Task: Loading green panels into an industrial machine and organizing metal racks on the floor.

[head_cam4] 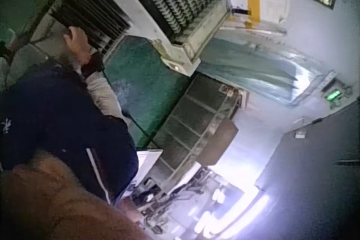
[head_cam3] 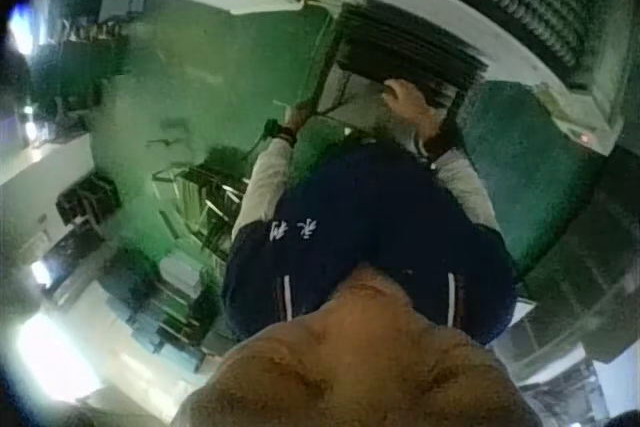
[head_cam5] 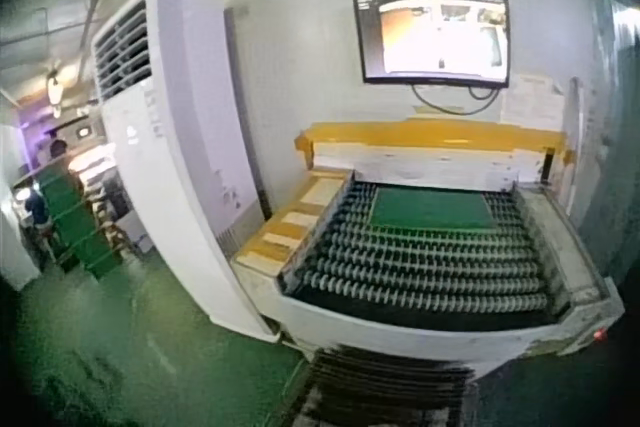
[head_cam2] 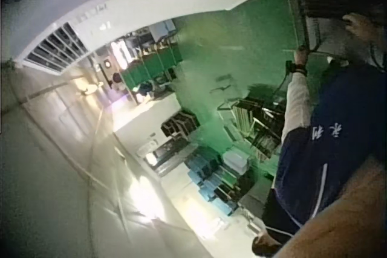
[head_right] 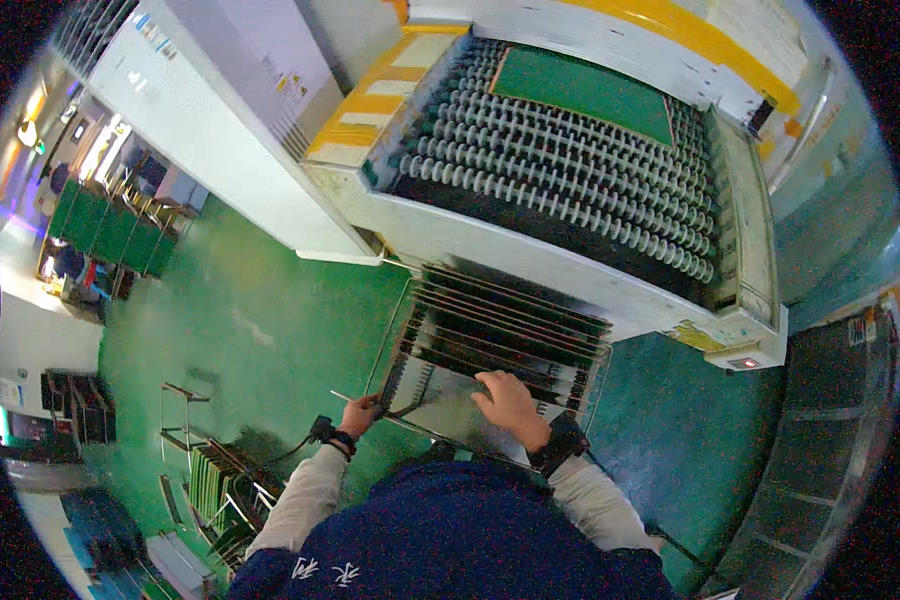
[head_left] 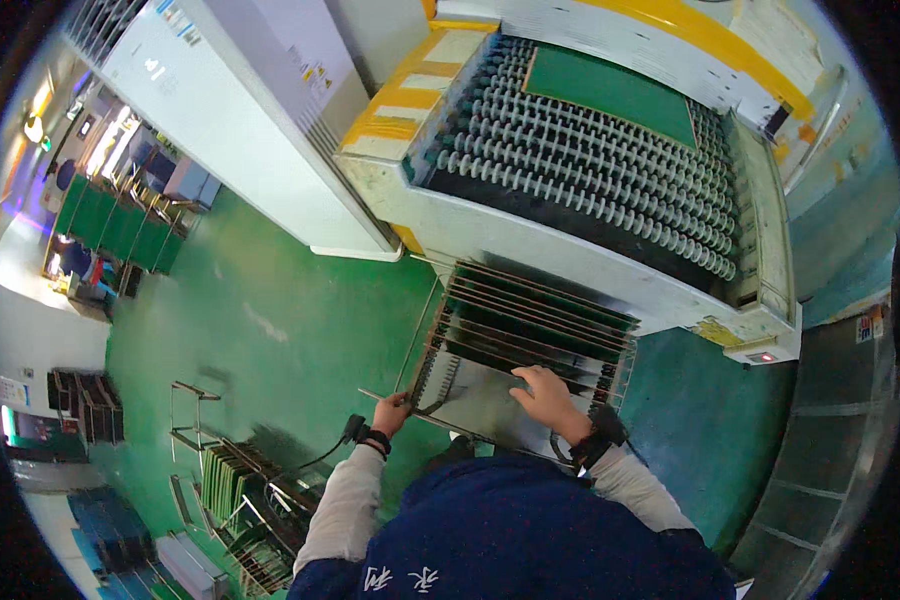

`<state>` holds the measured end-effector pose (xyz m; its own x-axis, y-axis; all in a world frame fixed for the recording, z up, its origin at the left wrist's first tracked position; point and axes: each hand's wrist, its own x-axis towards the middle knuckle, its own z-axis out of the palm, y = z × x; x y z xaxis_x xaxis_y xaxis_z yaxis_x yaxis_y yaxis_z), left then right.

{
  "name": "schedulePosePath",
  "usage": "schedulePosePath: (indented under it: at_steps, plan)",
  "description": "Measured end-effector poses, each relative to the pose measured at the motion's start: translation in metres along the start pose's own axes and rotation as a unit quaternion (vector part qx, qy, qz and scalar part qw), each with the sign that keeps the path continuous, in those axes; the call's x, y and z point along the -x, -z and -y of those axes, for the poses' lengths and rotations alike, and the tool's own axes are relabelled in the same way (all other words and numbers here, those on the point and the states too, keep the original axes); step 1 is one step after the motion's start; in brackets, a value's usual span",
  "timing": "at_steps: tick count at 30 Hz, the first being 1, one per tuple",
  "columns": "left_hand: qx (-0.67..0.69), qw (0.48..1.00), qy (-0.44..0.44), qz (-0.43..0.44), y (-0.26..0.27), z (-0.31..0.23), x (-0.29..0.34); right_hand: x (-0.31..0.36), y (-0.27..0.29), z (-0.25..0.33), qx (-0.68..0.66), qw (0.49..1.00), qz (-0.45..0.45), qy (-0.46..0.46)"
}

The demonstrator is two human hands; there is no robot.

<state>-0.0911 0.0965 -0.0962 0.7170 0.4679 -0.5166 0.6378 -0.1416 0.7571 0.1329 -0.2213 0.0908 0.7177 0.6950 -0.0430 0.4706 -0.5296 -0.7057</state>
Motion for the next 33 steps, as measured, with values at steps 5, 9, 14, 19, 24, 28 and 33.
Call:
schedulePosePath:
  at_steps: [5,9,14,19,24,28,33]
  plan:
    - [-0.119,0.993,-0.017,0.01,0.002,-0.01,-0.002,0.005,-0.025,-0.001,0.066,0.997,-0.044,0.016]
    - [-0.104,0.994,-0.018,0.036,0.004,-0.031,0.009,-0.006,-0.039,0.001,0.143,0.989,0.001,-0.043]
    - [-0.141,0.99,-0.021,-0.021,-0.002,-0.034,0.01,-0.01,-0.061,-0.003,0.199,0.979,-0.018,-0.028]
    - [-0.155,0.984,-0.036,-0.078,-0.025,-0.011,-0.009,-0.011,-0.059,-0.013,0.233,0.973,0.005,0.006]
    - [-0.184,0.981,0.017,-0.067,-0.055,0.017,-0.047,-0.013,-0.029,0.02,0.274,0.96,0.036,-0.048]
    - [-0.16,0.987,0.021,-0.005,-0.052,0.031,-0.059,-0.01,0.016,0.06,0.241,0.97,-0.012,0.0]
    - [-0.222,0.973,-0.056,-0.027,-0.047,0.035,-0.057,-0.005,0.094,0.051,0.241,0.958,-0.093,0.121]
